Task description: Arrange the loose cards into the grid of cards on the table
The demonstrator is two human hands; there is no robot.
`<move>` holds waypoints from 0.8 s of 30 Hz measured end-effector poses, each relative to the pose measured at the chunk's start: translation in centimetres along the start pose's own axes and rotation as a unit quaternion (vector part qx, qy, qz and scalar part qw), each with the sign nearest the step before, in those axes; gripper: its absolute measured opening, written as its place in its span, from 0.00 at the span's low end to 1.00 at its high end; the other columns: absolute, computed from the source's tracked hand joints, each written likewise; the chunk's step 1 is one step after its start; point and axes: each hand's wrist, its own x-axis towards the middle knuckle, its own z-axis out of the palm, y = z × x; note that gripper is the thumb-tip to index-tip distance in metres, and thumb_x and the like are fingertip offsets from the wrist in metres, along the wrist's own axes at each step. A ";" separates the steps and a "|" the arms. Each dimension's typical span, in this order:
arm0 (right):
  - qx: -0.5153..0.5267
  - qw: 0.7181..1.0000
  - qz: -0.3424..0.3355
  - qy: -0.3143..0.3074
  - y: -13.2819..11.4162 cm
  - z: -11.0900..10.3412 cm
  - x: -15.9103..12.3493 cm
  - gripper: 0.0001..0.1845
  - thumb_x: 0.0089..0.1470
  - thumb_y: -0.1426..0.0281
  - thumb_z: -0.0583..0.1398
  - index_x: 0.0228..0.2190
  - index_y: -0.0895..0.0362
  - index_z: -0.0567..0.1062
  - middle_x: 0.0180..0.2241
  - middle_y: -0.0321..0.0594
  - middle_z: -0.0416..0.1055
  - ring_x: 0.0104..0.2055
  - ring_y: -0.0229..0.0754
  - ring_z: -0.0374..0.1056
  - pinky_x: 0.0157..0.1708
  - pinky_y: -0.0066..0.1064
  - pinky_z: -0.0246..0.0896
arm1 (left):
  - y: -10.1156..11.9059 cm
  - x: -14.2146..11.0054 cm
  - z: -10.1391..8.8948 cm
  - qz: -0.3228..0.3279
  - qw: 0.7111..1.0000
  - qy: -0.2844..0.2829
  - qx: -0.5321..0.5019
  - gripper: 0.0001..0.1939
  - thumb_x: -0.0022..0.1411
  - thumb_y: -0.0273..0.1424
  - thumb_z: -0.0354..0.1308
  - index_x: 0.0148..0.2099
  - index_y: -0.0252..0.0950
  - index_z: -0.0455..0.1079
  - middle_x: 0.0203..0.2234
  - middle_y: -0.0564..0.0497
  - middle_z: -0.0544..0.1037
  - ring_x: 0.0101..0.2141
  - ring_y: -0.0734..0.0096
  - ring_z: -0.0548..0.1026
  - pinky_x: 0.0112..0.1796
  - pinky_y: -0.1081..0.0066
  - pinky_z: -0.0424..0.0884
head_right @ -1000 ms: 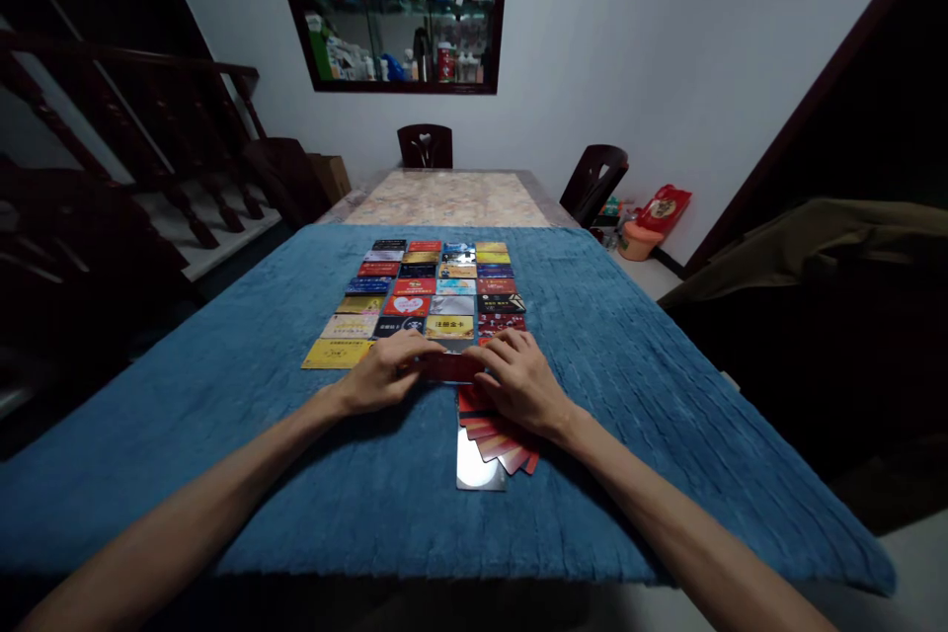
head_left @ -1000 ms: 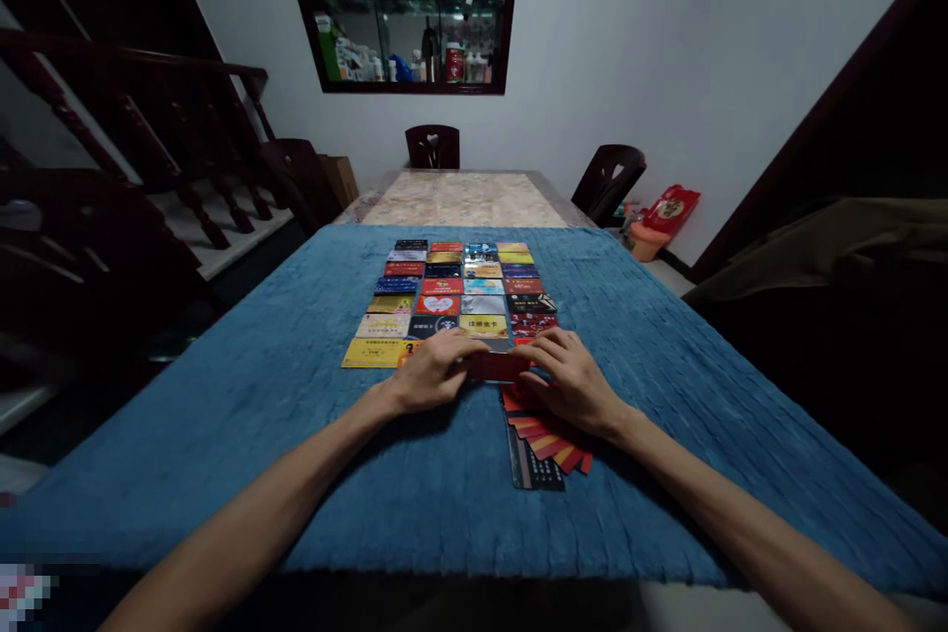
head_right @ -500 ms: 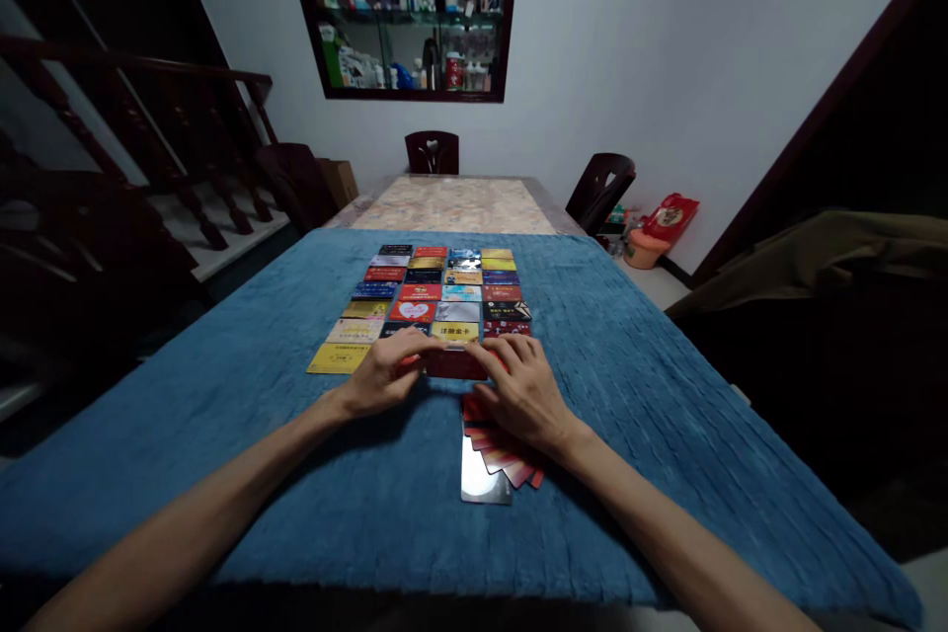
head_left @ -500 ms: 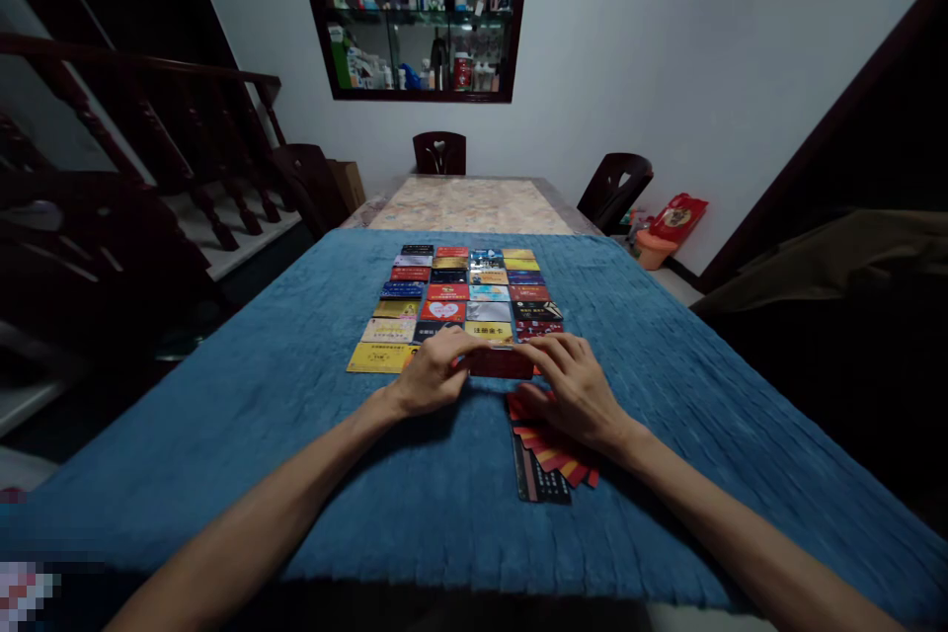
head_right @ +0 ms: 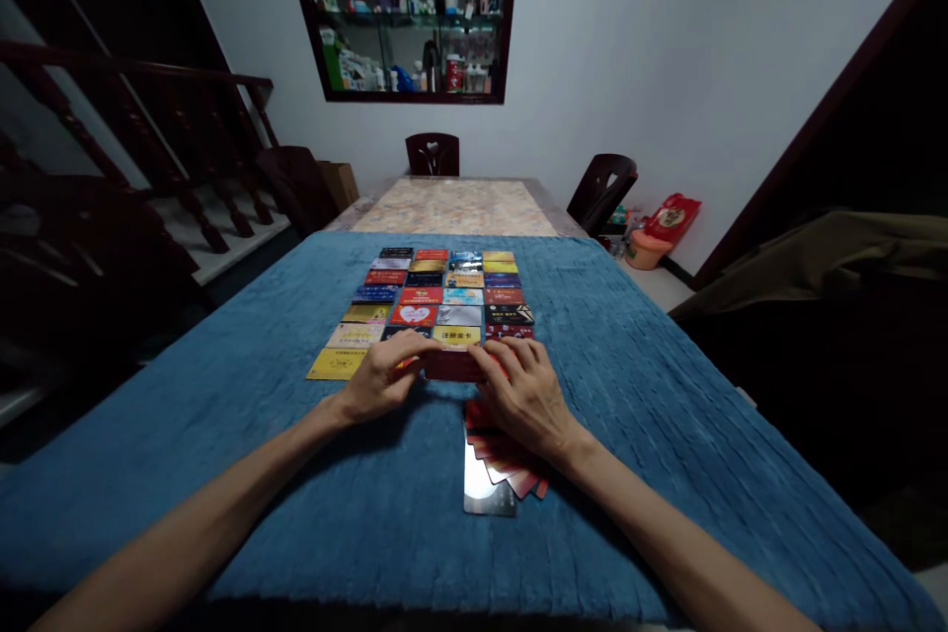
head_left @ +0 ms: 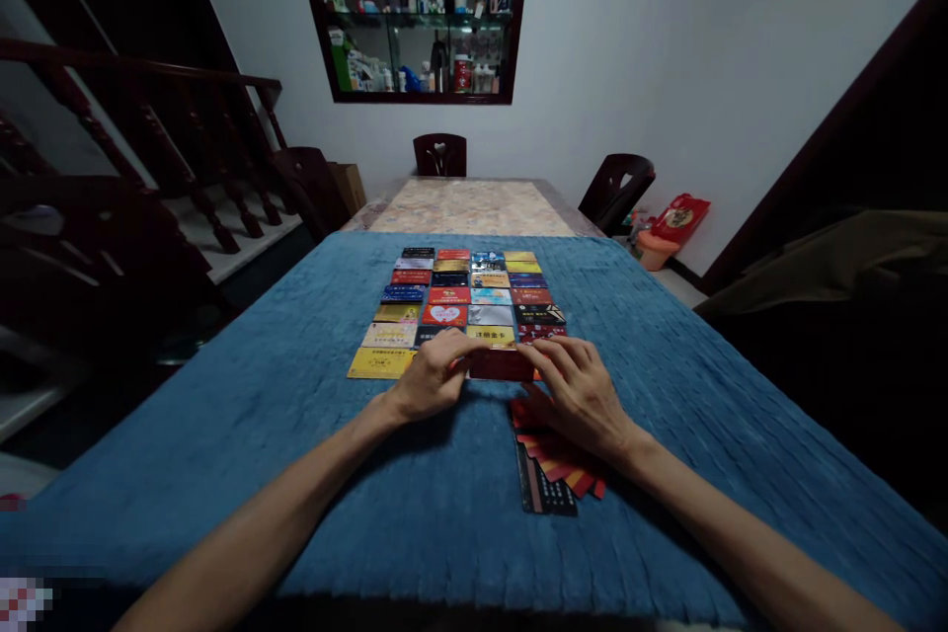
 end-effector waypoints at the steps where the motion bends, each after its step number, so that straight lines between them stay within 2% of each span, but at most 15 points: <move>1: -0.001 1.000 0.002 0.004 0.0 0.0 0.0 0.24 0.63 0.70 0.56 0.60 0.54 0.64 0.47 0.49 0.73 0.49 0.52 0.64 0.47 0.46 0.62 | 0.0 0.0 0.0 0.000 1.000 0.002 0.000 0.21 0.61 0.18 0.50 0.54 0.35 0.72 0.39 0.45 0.80 0.39 0.65 0.76 0.42 0.62 0.74; 7: -0.015 1.000 -0.001 0.027 -0.1 -0.2 0.2 0.27 0.60 0.73 0.59 0.60 0.56 0.64 0.45 0.50 0.72 0.49 0.53 0.62 0.46 0.45 0.64 | 0.0 0.0 0.1 0.023 1.000 0.015 0.015 0.22 0.63 0.18 0.50 0.57 0.36 0.69 0.41 0.45 0.80 0.40 0.65 0.75 0.43 0.61 0.74; 12: 0.006 1.000 0.006 0.013 0.4 0.0 -0.1 0.30 0.60 0.72 0.59 0.62 0.53 0.63 0.47 0.49 0.72 0.50 0.53 0.62 0.48 0.47 0.63 | 0.2 0.1 0.1 0.039 0.996 -0.025 0.075 0.22 0.65 0.21 0.51 0.60 0.36 0.66 0.42 0.43 0.77 0.42 0.62 0.73 0.44 0.59 0.73; 18: 0.029 0.999 0.017 -0.004 1.1 0.2 -0.2 0.30 0.59 0.70 0.59 0.62 0.52 0.63 0.48 0.49 0.71 0.52 0.55 0.61 0.50 0.49 0.63 | 0.3 0.1 0.0 0.051 0.991 -0.032 0.122 0.27 0.65 0.26 0.55 0.65 0.39 0.59 0.53 0.39 0.69 0.52 0.55 0.69 0.50 0.53 0.71; 24: 0.021 1.000 -0.007 -0.010 1.5 0.2 0.6 0.28 0.61 0.67 0.59 0.61 0.55 0.64 0.48 0.51 0.71 0.51 0.55 0.62 0.48 0.48 0.63 | -0.1 0.6 -0.4 0.101 0.973 -0.032 0.205 0.25 0.66 0.28 0.54 0.64 0.33 0.60 0.54 0.35 0.66 0.54 0.50 0.67 0.52 0.51 0.69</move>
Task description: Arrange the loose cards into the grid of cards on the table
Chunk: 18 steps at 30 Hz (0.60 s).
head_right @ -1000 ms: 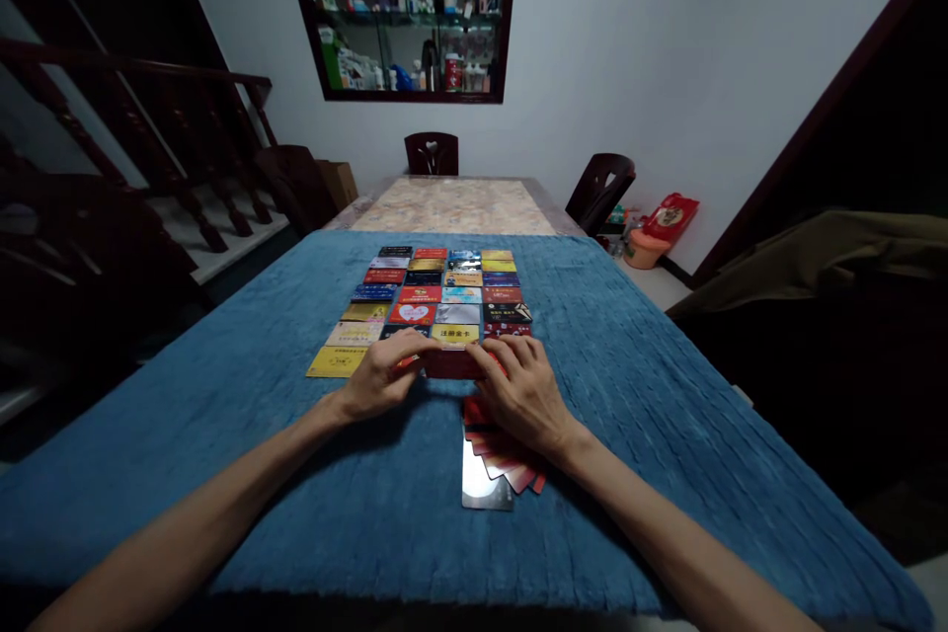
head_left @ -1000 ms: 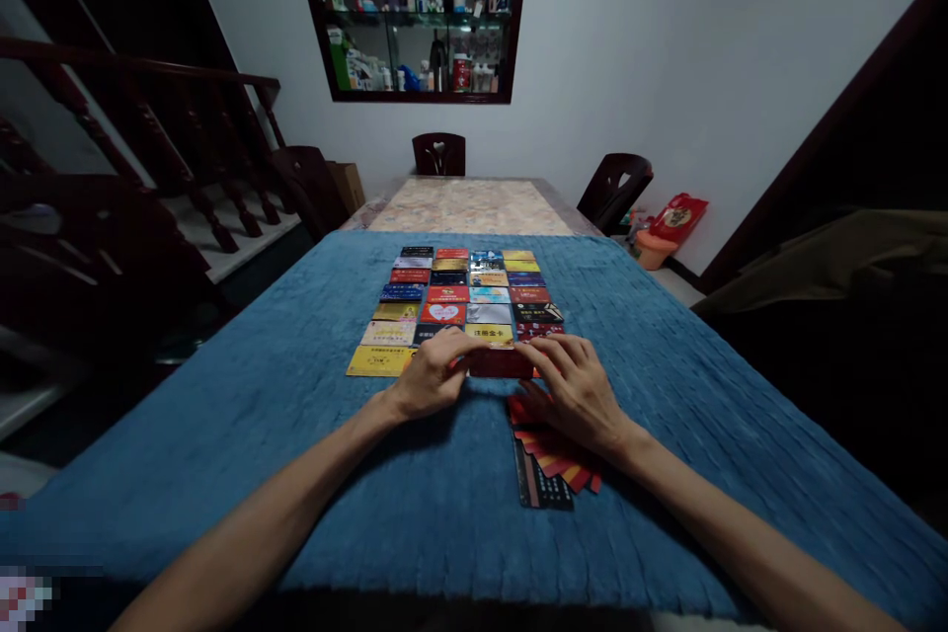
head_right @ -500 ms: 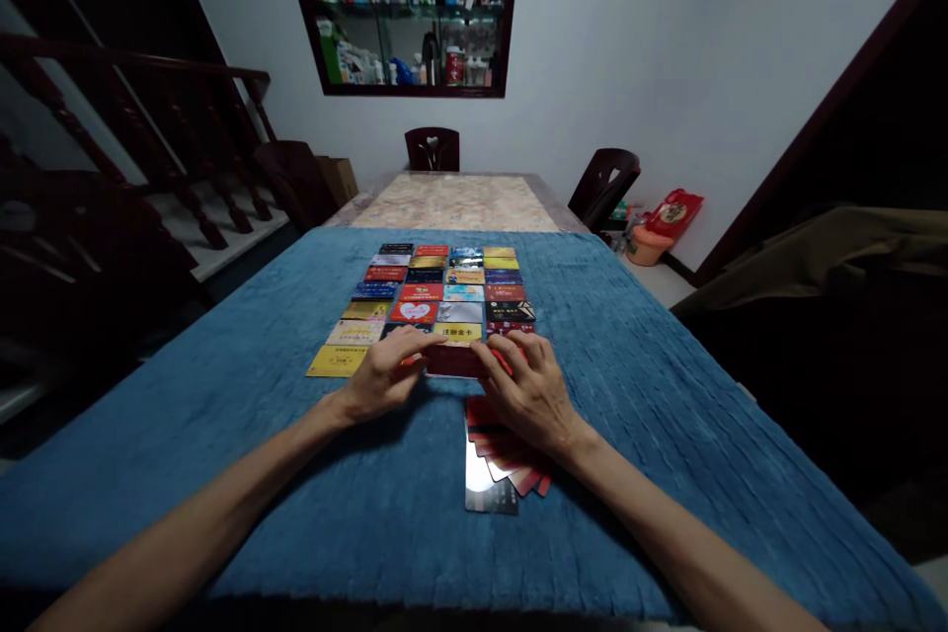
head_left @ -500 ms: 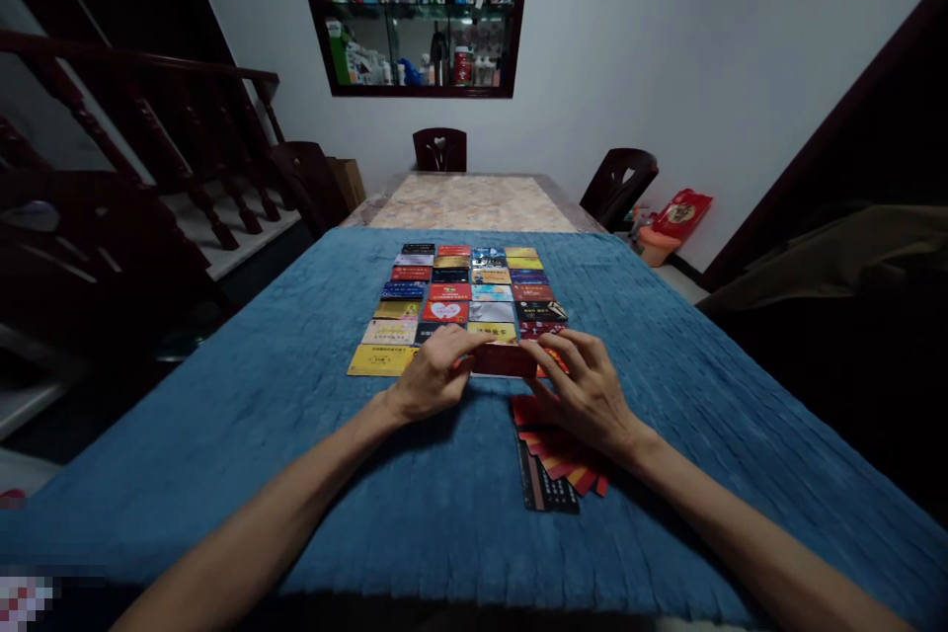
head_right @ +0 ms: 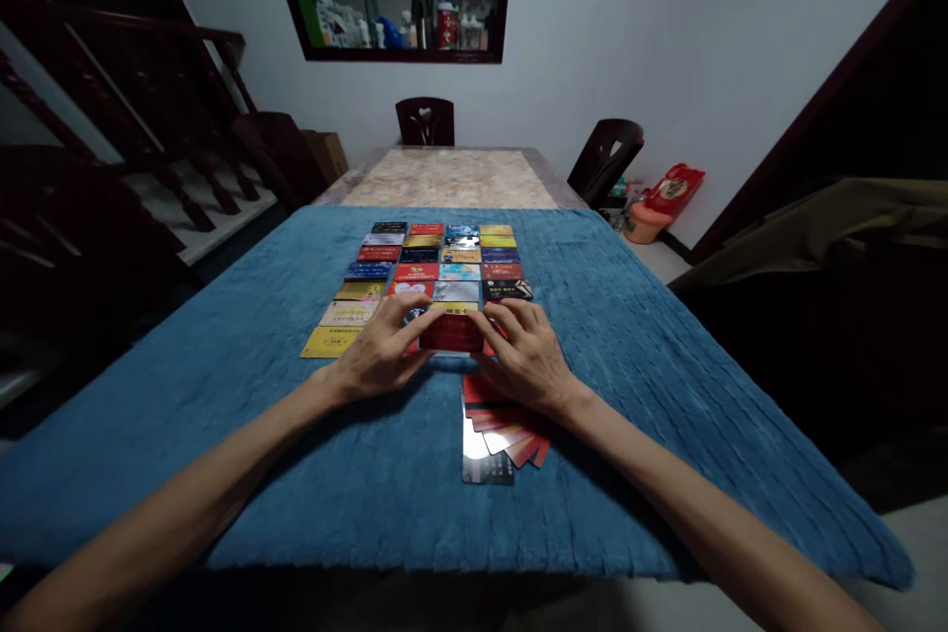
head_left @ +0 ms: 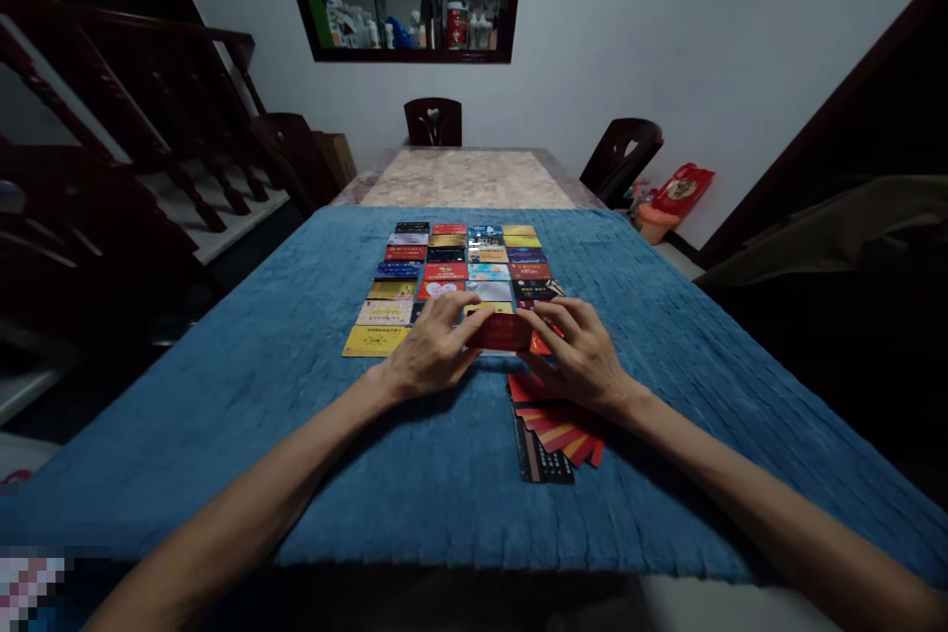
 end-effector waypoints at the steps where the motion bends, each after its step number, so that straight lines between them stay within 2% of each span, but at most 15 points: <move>1: 0.003 1.000 -0.001 -0.004 0.1 0.0 0.2 0.28 0.61 0.67 0.58 0.61 0.55 0.64 0.48 0.51 0.71 0.51 0.55 0.62 0.48 0.48 0.63 | -0.1 0.1 -0.1 0.004 1.000 -0.007 0.010 0.25 0.66 0.29 0.54 0.64 0.33 0.60 0.54 0.36 0.67 0.53 0.50 0.67 0.52 0.50 0.68; 6: 0.025 0.999 -0.006 -0.030 1.0 0.5 1.4 0.27 0.61 0.65 0.57 0.61 0.54 0.65 0.47 0.50 0.71 0.50 0.55 0.61 0.49 0.49 0.60 | -1.0 0.9 -0.4 0.009 0.998 -0.029 0.053 0.23 0.67 0.30 0.52 0.63 0.33 0.62 0.51 0.37 0.71 0.52 0.51 0.68 0.51 0.51 0.66; 12: 0.017 0.997 -0.031 -0.062 2.5 1.6 4.1 0.26 0.62 0.61 0.56 0.59 0.56 0.67 0.45 0.51 0.70 0.47 0.55 0.60 0.44 0.45 0.59 | -3.1 2.0 -1.1 0.023 0.991 -0.048 0.121 0.22 0.67 0.29 0.51 0.61 0.30 0.63 0.49 0.36 0.73 0.51 0.50 0.68 0.50 0.52 0.65; 18: 0.031 0.996 -0.043 -0.073 4.8 4.2 7.7 0.27 0.61 0.60 0.56 0.58 0.59 0.67 0.46 0.53 0.69 0.45 0.55 0.59 0.42 0.46 0.59 | -6.3 3.9 -1.5 -0.023 0.981 -0.100 0.164 0.24 0.62 0.26 0.54 0.60 0.27 0.64 0.50 0.34 0.72 0.52 0.49 0.67 0.50 0.53 0.65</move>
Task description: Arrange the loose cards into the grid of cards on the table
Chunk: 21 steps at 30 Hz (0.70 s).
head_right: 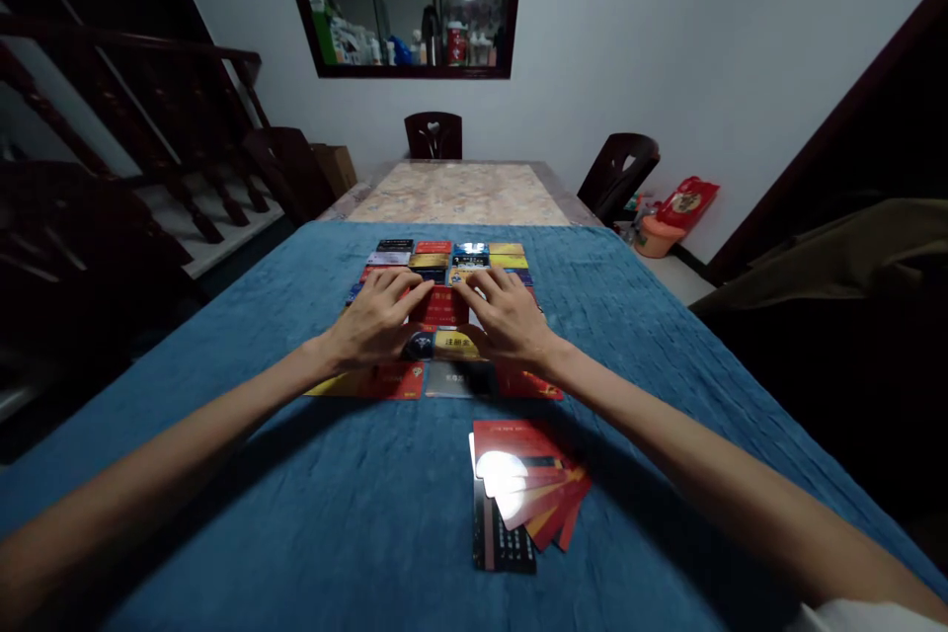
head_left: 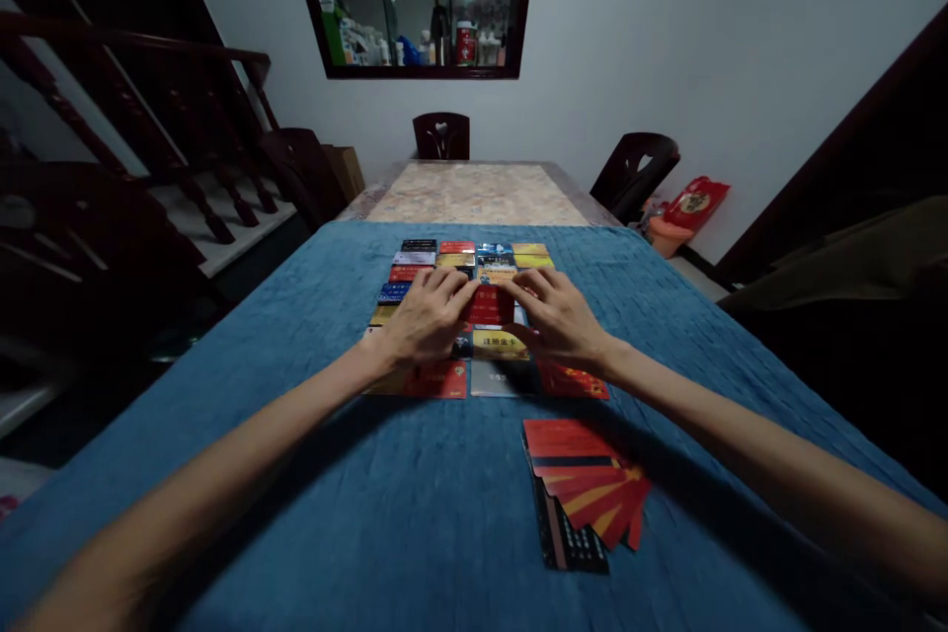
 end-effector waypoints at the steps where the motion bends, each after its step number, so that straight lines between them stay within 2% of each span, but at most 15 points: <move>1: 0.002 1.000 -0.002 0.000 0.6 0.4 0.7 0.26 0.61 0.60 0.56 0.57 0.59 0.67 0.46 0.53 0.69 0.45 0.55 0.59 0.43 0.46 0.58 | -0.6 0.4 0.1 -0.011 1.000 -0.014 0.007 0.25 0.60 0.25 0.54 0.60 0.27 0.64 0.51 0.34 0.72 0.52 0.48 0.67 0.50 0.54 0.64; 4: 0.000 1.000 0.000 -0.008 2.4 1.8 2.7 0.25 0.60 0.61 0.58 0.56 0.57 0.69 0.46 0.52 0.69 0.47 0.55 0.58 0.46 0.46 0.58 | -2.5 1.8 0.6 -0.040 0.998 -0.053 0.012 0.26 0.58 0.26 0.56 0.60 0.29 0.64 0.52 0.35 0.71 0.53 0.48 0.65 0.50 0.54 0.64; 9: -0.007 0.999 0.015 -0.050 5.6 4.3 5.8 0.22 0.59 0.62 0.59 0.52 0.59 0.71 0.47 0.53 0.69 0.45 0.54 0.57 0.43 0.43 0.58 | -6.0 4.0 2.2 -0.070 0.992 -0.104 0.015 0.25 0.59 0.28 0.56 0.59 0.30 0.65 0.52 0.35 0.70 0.52 0.47 0.65 0.48 0.54 0.64; 15: -0.013 0.994 0.052 -0.094 9.2 7.7 9.0 0.22 0.56 0.66 0.60 0.52 0.58 0.73 0.49 0.52 0.69 0.47 0.55 0.57 0.46 0.42 0.57 | -10.2 6.5 5.3 -0.101 0.985 -0.137 0.000 0.22 0.59 0.28 0.56 0.56 0.34 0.67 0.52 0.38 0.69 0.54 0.49 0.64 0.49 0.54 0.63; 21: 0.003 0.985 0.093 -0.146 12.0 10.7 11.3 0.23 0.57 0.66 0.59 0.54 0.54 0.74 0.50 0.50 0.70 0.48 0.55 0.58 0.45 0.40 0.55 | -13.6 8.7 8.4 -0.121 0.977 -0.176 -0.012 0.19 0.58 0.29 0.57 0.53 0.35 0.70 0.52 0.39 0.70 0.56 0.46 0.62 0.51 0.50 0.62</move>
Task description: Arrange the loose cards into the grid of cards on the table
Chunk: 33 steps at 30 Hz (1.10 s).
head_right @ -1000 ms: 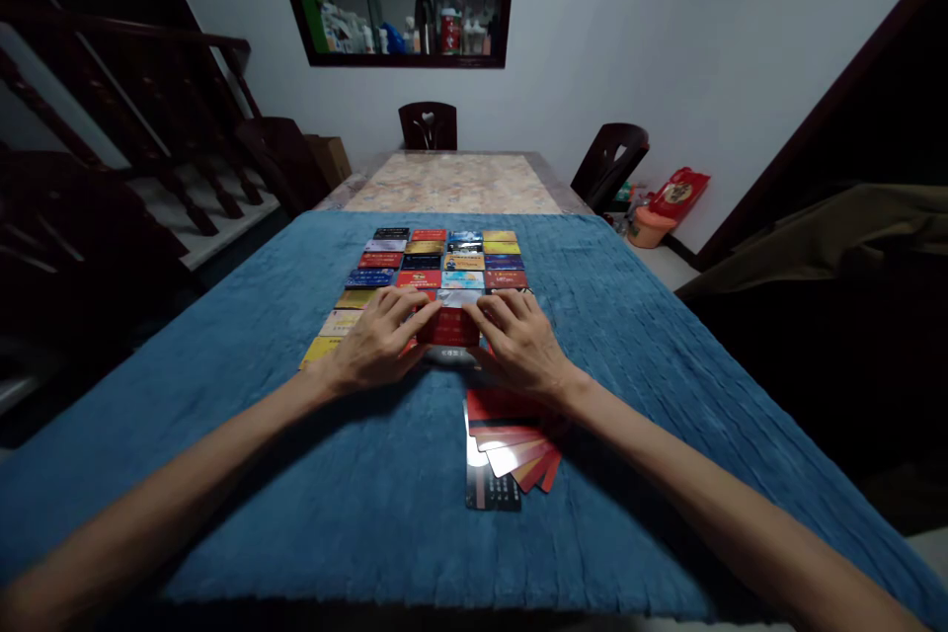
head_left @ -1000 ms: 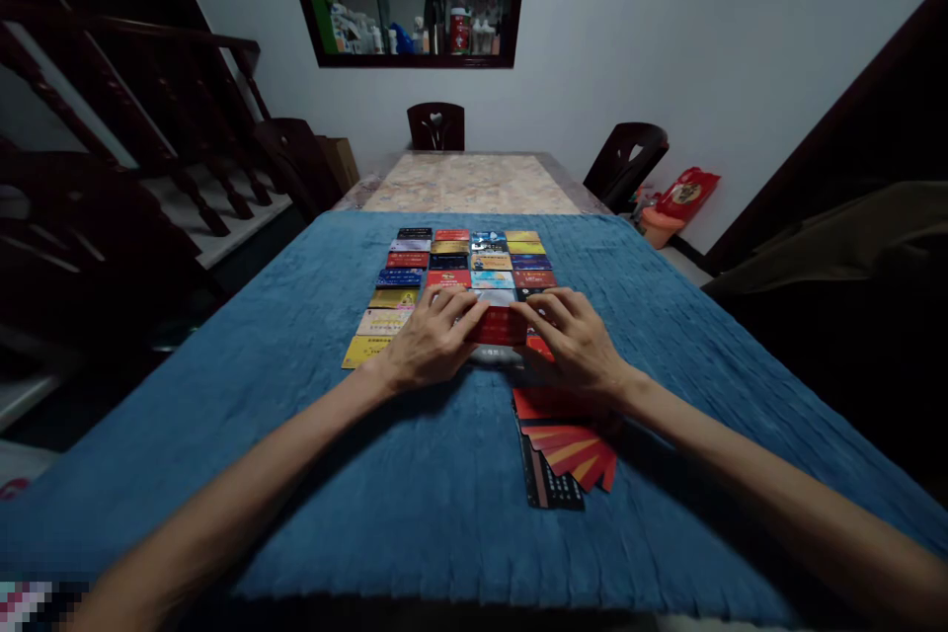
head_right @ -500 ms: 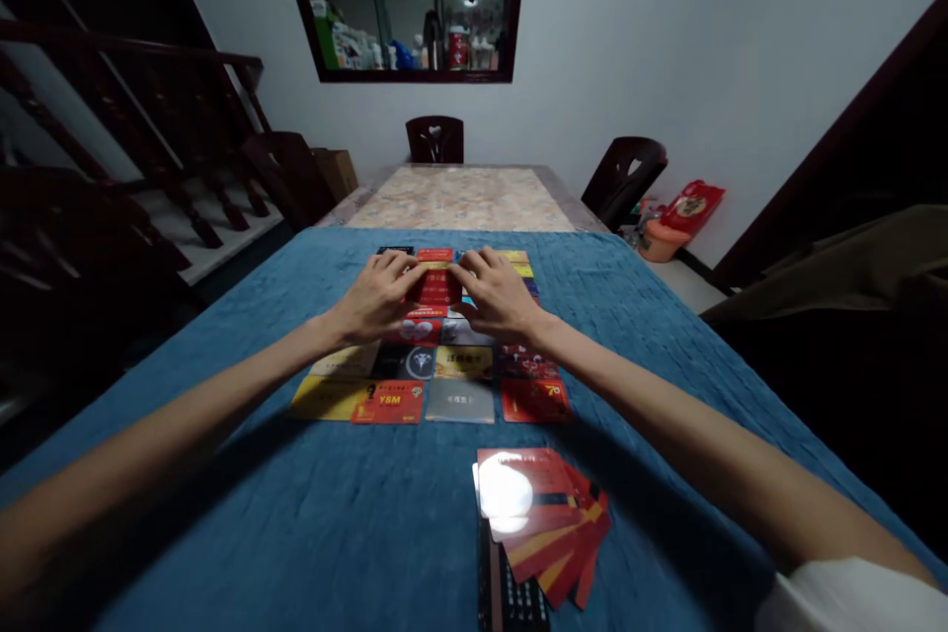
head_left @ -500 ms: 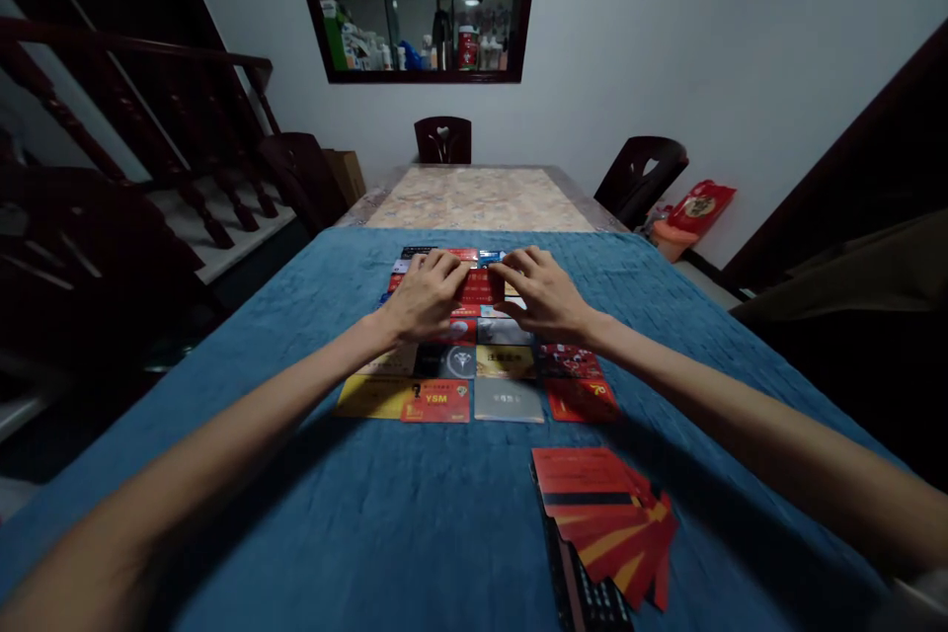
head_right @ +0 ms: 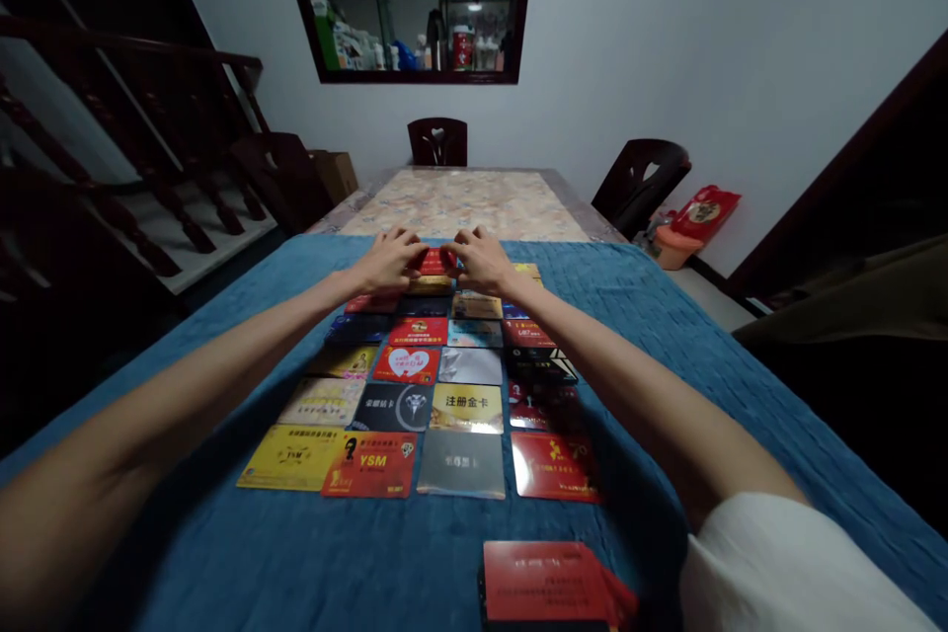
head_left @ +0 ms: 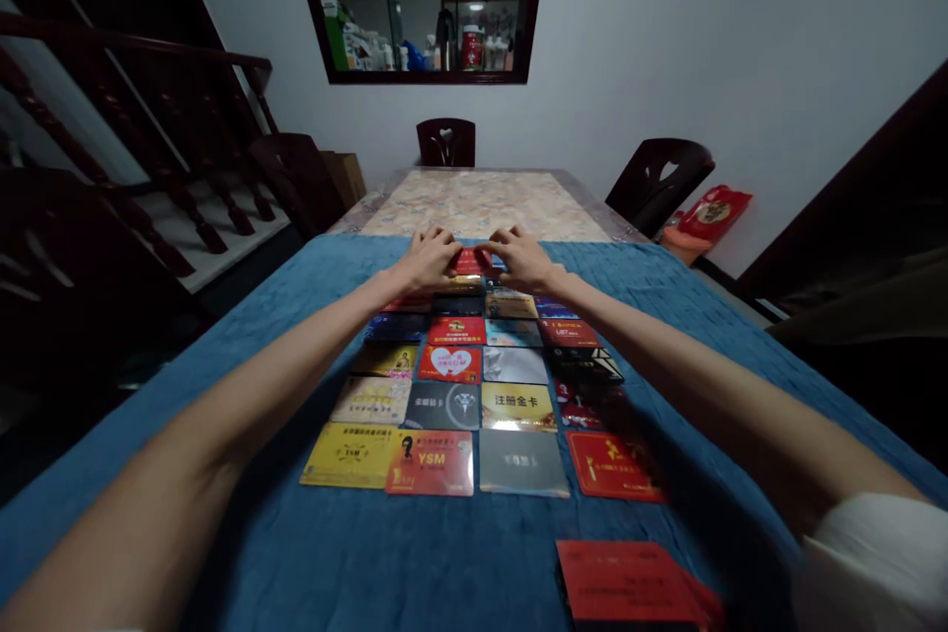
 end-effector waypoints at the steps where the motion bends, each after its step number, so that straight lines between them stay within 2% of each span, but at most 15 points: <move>1: 0.005 1.000 0.009 -0.013 0.3 0.3 0.5 0.23 0.57 0.66 0.59 0.55 0.53 0.74 0.50 0.50 0.70 0.48 0.55 0.58 0.45 0.40 0.55 | -0.4 0.6 0.3 -0.003 1.000 -0.009 0.002 0.18 0.58 0.29 0.57 0.52 0.35 0.71 0.51 0.39 0.70 0.56 0.46 0.62 0.51 0.50 0.62; 9: 0.019 0.994 0.063 -0.082 1.8 3.0 3.4 0.24 0.58 0.64 0.60 0.56 0.46 0.74 0.53 0.47 0.70 0.51 0.56 0.59 0.47 0.41 0.51 | -2.6 4.1 2.9 -0.042 0.996 -0.079 -0.016 0.17 0.56 0.30 0.55 0.49 0.38 0.74 0.50 0.42 0.71 0.57 0.46 0.60 0.53 0.49 0.61; 18: 0.038 0.987 0.094 -0.128 2.3 4.9 4.7 0.24 0.58 0.60 0.59 0.56 0.44 0.74 0.54 0.46 0.71 0.54 0.59 0.59 0.46 0.41 0.52 | -3.9 6.1 4.8 -0.062 0.988 -0.138 -0.024 0.18 0.55 0.31 0.55 0.48 0.40 0.75 0.50 0.42 0.73 0.58 0.46 0.60 0.54 0.48 0.61; 27: 0.032 0.983 0.094 -0.153 2.6 5.9 4.8 0.22 0.59 0.60 0.59 0.54 0.43 0.75 0.52 0.44 0.73 0.53 0.57 0.63 0.46 0.41 0.55 | -3.9 6.8 5.4 -0.063 0.981 -0.182 -0.035 0.21 0.50 0.29 0.55 0.48 0.42 0.76 0.43 0.45 0.78 0.56 0.48 0.63 0.56 0.45 0.62; 33: 0.032 0.985 0.075 -0.151 2.9 6.3 4.8 0.22 0.58 0.64 0.59 0.54 0.44 0.76 0.50 0.44 0.75 0.52 0.55 0.65 0.48 0.40 0.56 | -4.0 6.7 5.4 -0.060 0.980 -0.187 -0.035 0.21 0.50 0.28 0.55 0.48 0.42 0.76 0.45 0.43 0.78 0.57 0.47 0.63 0.55 0.44 0.63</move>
